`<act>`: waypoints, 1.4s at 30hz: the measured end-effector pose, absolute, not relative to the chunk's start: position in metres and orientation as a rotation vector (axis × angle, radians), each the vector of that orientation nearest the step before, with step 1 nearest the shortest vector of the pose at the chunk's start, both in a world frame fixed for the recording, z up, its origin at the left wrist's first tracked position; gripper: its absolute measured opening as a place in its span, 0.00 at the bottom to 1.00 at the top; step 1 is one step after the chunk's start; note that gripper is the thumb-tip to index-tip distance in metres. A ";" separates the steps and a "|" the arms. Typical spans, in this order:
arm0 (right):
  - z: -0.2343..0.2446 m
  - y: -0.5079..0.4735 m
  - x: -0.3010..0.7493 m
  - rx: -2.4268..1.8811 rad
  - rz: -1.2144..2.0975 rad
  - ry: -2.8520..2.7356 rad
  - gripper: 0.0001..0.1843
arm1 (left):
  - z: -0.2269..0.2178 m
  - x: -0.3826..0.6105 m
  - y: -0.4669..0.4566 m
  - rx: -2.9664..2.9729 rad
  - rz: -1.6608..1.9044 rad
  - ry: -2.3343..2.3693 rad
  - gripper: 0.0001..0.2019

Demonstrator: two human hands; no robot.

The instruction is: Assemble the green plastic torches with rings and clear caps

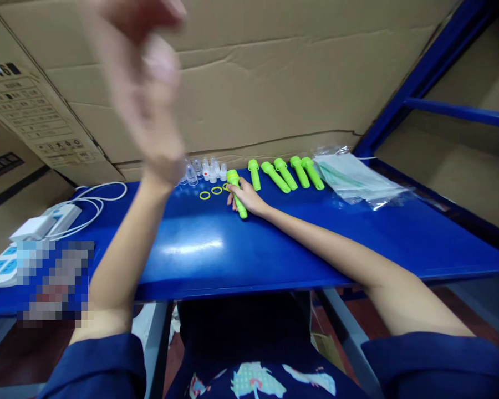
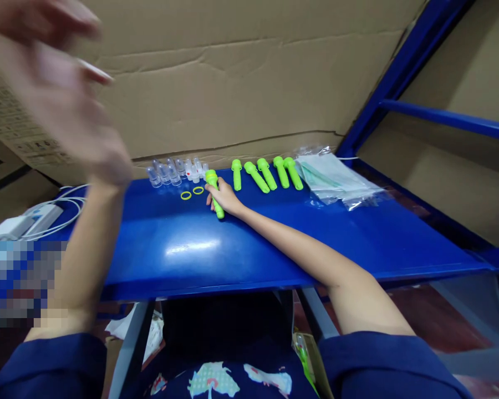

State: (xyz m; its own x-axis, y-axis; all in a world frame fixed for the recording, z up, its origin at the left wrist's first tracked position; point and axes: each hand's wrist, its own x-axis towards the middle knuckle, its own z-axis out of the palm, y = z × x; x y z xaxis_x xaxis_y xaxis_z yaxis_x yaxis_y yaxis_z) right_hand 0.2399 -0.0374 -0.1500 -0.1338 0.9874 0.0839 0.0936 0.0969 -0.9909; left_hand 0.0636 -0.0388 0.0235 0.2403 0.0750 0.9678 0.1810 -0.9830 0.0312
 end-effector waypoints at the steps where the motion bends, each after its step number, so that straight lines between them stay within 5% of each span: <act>1: -0.150 -0.037 0.240 -1.145 1.193 -1.423 0.07 | 0.011 0.073 -0.035 -2.411 -1.814 -0.310 0.25; 7: -0.159 -0.029 0.242 -1.058 1.164 -1.409 0.10 | -0.109 0.117 0.015 -2.784 -1.227 -0.708 0.20; 11: -0.162 -0.026 0.243 -1.098 1.176 -1.355 0.16 | -0.149 0.110 0.032 -2.754 -1.382 -0.876 0.17; 22: -0.163 -0.027 0.243 -1.064 1.179 -1.366 0.20 | -0.165 0.103 0.027 -2.777 -1.561 -0.891 0.22; 29: -0.162 -0.029 0.243 -1.073 1.173 -1.366 0.22 | -0.165 0.101 0.025 -2.717 -1.623 -0.840 0.16; 42: -0.161 -0.027 0.242 -1.065 1.214 -1.353 0.14 | -0.169 0.102 0.029 -2.757 -1.694 -0.915 0.15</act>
State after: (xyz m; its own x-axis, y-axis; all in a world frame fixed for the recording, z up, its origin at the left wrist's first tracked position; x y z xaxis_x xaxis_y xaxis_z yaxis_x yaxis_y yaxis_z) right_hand 0.2416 -0.0267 -0.1614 -0.1244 0.9859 0.1123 -0.0049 0.1126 -0.9936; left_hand 0.1017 0.0291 -0.1692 0.3524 0.5509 0.7565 0.3304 -0.8296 0.4502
